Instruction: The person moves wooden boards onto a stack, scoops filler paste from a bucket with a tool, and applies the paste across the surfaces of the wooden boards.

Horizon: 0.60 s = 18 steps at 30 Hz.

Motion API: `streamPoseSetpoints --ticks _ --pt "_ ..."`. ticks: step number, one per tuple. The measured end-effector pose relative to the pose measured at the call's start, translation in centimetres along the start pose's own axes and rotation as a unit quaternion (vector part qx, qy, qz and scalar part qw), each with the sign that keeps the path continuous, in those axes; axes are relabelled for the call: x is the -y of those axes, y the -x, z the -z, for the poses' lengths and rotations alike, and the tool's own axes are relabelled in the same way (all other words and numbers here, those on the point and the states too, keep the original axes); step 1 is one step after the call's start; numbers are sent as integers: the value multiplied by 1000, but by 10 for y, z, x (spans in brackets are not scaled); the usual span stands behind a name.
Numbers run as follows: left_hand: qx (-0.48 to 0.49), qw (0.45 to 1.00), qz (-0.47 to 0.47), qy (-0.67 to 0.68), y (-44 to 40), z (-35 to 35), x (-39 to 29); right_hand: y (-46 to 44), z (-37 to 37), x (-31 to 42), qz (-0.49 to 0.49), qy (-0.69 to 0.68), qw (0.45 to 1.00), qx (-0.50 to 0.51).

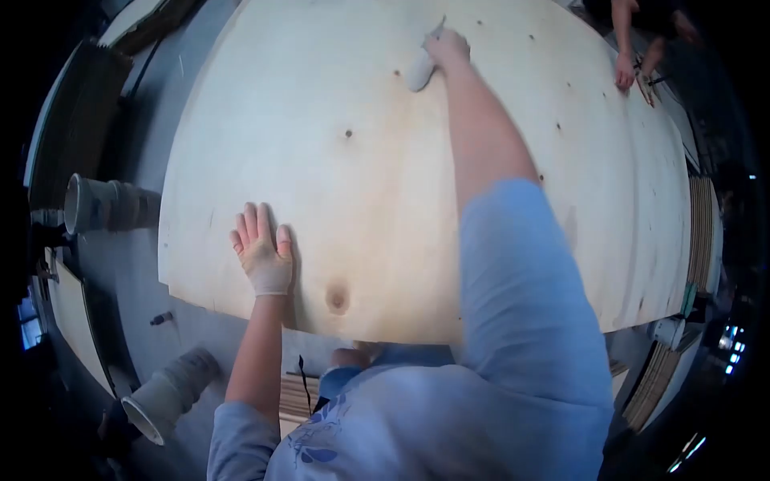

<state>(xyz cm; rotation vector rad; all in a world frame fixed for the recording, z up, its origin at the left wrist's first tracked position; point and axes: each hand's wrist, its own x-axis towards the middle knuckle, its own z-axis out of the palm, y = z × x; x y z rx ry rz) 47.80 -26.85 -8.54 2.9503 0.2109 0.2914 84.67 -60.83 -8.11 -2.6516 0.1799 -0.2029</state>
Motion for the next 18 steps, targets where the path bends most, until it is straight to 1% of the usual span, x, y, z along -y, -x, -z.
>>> streamPoseSetpoints --ticks 3,5,7,9,11,12,13,14,15,16,17,18 --pt "9 1000 5 10 3 0 3 -5 21 8 72 -45 980 182" --pt "3 1000 2 16 5 2 8 79 44 22 141 85 970 177" --pt "-16 999 -3 39 5 3 10 163 44 13 191 -7 968 160" --pt "-26 997 -18 77 11 -1 17 271 63 30 215 -36 958 187" --pt "-39 980 -44 188 15 -8 28 385 75 42 215 13 957 195" --pt "-54 966 -59 247 18 -9 34 443 78 49 202 0 967 156" --pt "-37 946 -74 312 25 -7 44 494 77 57 195 -10 974 115" --pt "-23 923 -83 374 33 -3 56 534 75 75 164 9 983 86" --pt "-10 898 -88 431 43 3 70 566 71 96 137 24 989 58" --pt "-4 890 -102 445 59 8 85 583 65 111 114 34 992 30" --pt "-3 883 -119 453 79 16 107 592 59 122 96 26 995 26" --pt "37 875 -141 461 93 32 133 597 51 131 78 14 997 21"
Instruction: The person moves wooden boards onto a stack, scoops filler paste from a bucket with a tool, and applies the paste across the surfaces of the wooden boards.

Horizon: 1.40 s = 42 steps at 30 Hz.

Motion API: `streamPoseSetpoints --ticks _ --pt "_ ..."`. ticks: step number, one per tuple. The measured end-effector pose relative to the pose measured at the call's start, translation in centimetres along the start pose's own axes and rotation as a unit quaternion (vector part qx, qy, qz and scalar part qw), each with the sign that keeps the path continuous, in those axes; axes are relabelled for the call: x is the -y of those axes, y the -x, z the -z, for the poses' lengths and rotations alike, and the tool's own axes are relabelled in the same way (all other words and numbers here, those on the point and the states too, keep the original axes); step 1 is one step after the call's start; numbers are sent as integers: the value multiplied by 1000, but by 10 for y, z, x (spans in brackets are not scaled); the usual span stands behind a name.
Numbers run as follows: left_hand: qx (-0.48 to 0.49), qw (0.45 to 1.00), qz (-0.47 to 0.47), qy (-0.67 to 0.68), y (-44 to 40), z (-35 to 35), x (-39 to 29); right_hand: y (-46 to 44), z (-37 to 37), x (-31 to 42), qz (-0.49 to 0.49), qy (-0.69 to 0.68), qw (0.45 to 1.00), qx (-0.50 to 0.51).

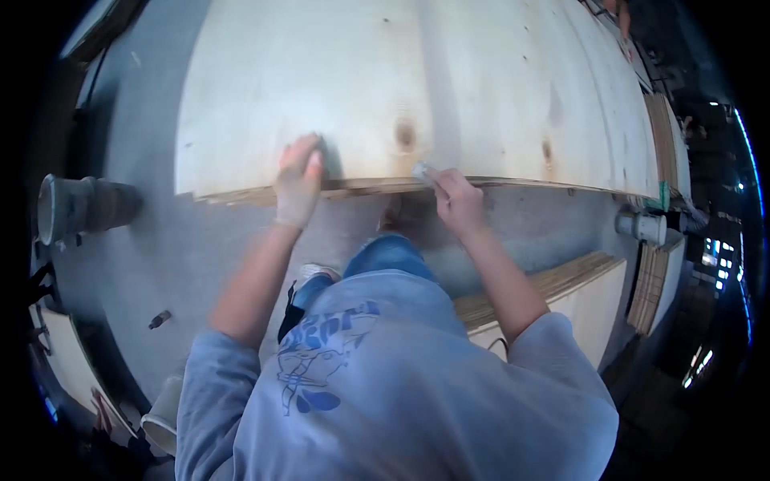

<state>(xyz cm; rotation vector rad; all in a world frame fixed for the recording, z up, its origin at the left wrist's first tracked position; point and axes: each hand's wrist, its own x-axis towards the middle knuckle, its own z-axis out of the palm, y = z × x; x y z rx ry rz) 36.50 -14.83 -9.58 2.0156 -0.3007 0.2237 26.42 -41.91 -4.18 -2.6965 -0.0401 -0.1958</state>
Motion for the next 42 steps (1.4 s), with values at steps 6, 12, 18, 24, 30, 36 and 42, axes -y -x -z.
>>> streamPoseSetpoints --ticks 6,12,18,24,30,36,42 --pt "-50 992 36 -110 96 138 34 -20 -18 58 -300 -444 840 80" --pt "-176 943 279 -54 199 245 100 -77 -48 171 -292 -723 624 46" --pt "-332 808 486 -28 330 315 110 -219 -160 159 -159 -314 933 78" --pt "-386 721 569 87 420 321 139 -216 -130 229 104 20 980 168" --pt "-295 785 530 126 393 370 187 -64 -139 293 116 33 992 45" --pt "-383 791 465 108 438 509 209 -35 -208 499 -195 -571 690 400" --pt "-500 711 495 -9 537 555 171 25 -277 799 -157 -593 298 731"
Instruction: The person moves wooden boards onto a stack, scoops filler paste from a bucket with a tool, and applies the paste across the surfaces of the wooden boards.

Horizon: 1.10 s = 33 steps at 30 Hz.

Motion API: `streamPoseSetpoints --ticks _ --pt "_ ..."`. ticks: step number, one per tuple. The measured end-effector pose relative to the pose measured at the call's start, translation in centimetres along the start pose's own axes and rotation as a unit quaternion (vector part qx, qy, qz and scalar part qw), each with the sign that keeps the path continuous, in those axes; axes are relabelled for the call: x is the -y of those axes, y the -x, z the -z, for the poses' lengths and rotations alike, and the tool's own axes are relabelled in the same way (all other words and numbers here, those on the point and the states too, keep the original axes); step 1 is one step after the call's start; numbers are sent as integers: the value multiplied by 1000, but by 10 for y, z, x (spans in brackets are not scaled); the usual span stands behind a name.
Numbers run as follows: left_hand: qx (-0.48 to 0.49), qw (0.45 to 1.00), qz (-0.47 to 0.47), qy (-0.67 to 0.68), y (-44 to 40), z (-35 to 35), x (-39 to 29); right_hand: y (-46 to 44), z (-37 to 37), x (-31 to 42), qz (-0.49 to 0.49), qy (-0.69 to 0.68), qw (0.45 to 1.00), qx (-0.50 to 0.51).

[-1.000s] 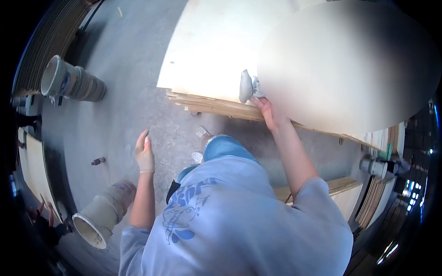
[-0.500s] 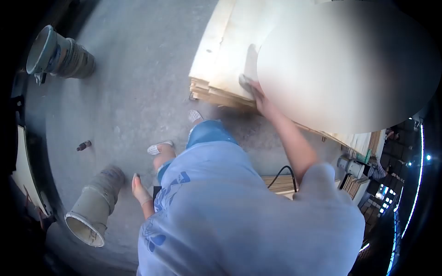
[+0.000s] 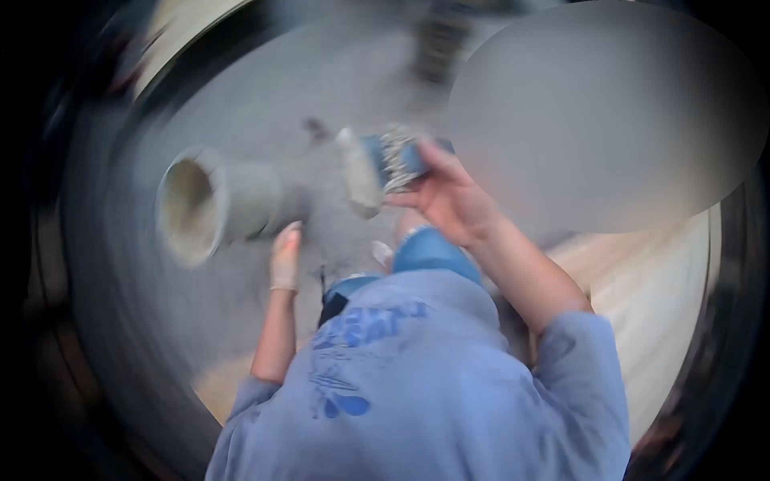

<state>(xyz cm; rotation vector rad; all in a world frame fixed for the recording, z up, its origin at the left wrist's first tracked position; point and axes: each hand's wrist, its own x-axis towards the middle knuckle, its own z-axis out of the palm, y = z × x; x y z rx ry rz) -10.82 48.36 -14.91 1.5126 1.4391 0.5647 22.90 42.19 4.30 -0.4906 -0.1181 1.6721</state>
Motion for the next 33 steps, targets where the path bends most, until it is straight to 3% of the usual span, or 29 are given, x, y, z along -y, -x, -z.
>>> streamPoseSetpoints --ticks 3,4,5,7,9,10,11,13,14,15,17,19,21,22,23,25,26,27,28,29,30,31,33 --pt "-140 984 89 66 46 13 34 -119 -63 -31 -77 22 991 109" --pt "-187 965 145 113 74 7 34 -144 -72 -41 -98 46 991 75" --pt "-231 939 197 165 93 -2 31 -185 -70 -53 -159 28 979 124" --pt "-328 882 270 206 155 -37 41 -245 -86 -96 -243 29 969 22" --pt "-440 823 305 191 203 -68 82 -336 -55 -176 -260 137 949 116" --pt "-463 765 417 166 220 -80 66 -380 -39 -220 -119 565 791 202" --pt "-506 715 442 191 243 -94 53 -405 -25 -256 69 849 454 261" --pt "-617 593 460 236 262 -142 37 -418 -30 -283 211 834 331 388" --pt "-650 576 430 246 274 -180 42 -417 -48 -297 168 791 382 448" --pt "-682 521 428 283 278 -205 33 -411 -50 -301 107 752 421 496" --pt "-723 412 422 360 273 -263 2 -410 -28 -307 12 808 126 575" --pt "-738 330 431 402 283 -262 0 -364 -25 -333 119 683 142 706" --pt "-742 278 447 415 291 -297 -8 -357 -36 -327 -75 722 207 656" --pt "-729 291 417 458 302 -302 -12 -349 -51 -323 -57 744 129 653" --pt "-727 280 437 450 310 -304 -15 -338 -65 -315 127 696 6 707" --pt "-725 248 471 437 326 -292 -29 -296 -85 -314 82 692 226 681" --pt "-744 241 389 487 332 -304 -20 -274 -91 -318 41 662 344 664" --pt "-691 364 483 397 330 -317 -9 -251 -87 -326 -48 618 476 624" --pt "-613 479 558 289 328 -325 12 -218 -81 -335 -110 617 523 577" --pt "-513 580 611 165 328 -329 41 -200 -65 -353 -74 639 452 618" --pt "-391 660 640 34 328 -329 72 -147 -58 -365 -109 655 366 652" --pt "-254 716 643 -96 326 -327 100 -127 -32 -394 -112 608 293 729" --pt "-148 771 593 -182 326 -301 138 -75 23 -447 -261 625 242 694"
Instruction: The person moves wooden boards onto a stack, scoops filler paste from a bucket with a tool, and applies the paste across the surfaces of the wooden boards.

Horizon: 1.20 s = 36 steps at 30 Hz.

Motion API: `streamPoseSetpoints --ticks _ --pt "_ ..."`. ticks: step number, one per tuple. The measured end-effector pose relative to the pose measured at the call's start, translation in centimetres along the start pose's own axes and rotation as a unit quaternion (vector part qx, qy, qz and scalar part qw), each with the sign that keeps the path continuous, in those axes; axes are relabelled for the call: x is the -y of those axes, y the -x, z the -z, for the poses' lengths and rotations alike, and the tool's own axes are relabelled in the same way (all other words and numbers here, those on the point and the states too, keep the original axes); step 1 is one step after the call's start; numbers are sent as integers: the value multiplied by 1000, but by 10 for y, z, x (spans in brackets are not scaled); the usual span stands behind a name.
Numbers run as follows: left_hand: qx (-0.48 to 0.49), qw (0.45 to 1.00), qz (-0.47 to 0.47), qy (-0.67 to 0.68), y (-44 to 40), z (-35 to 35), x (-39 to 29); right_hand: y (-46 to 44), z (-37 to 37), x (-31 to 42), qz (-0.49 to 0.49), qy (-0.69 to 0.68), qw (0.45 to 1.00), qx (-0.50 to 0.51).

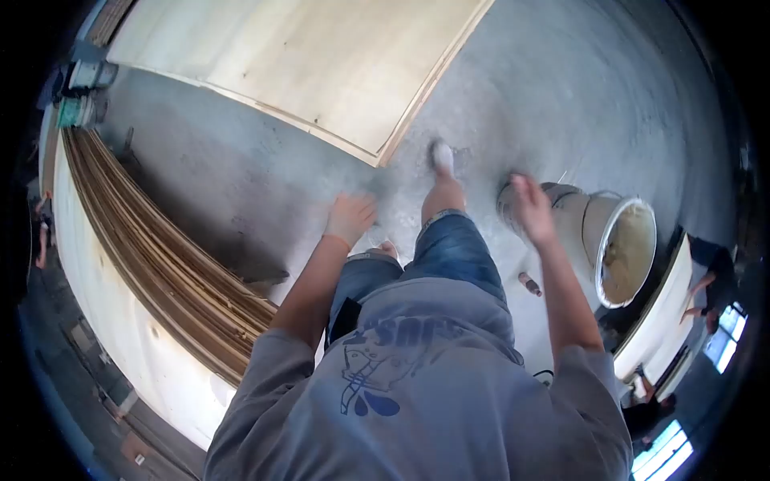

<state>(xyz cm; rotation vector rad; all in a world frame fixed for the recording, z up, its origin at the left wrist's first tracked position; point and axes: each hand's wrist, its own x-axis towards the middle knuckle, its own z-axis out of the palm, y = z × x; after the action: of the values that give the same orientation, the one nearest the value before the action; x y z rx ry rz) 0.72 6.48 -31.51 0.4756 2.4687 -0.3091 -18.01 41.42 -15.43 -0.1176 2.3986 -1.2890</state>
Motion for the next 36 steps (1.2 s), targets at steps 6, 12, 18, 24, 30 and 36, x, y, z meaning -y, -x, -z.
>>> streamPoseSetpoints --ticks 6,12,18,24,30,36 --pt "58 297 -159 -940 -126 6 6 -208 -183 -13 -205 -186 951 136" --pt "-78 -521 -317 -789 -169 73 94 -311 -284 -48 -385 -186 903 35" --pt "43 -124 -306 -943 -232 -30 29 -339 -317 -48 -462 -37 884 -55" --pt "53 729 -231 -642 -210 -18 54 -324 -329 5 -500 -29 865 -11" --pt "213 787 -102 -569 -112 -103 57 -228 -414 28 -388 -70 904 167" --pt "445 121 -633 -621 89 -233 108 -134 -528 81 -435 -392 735 342"
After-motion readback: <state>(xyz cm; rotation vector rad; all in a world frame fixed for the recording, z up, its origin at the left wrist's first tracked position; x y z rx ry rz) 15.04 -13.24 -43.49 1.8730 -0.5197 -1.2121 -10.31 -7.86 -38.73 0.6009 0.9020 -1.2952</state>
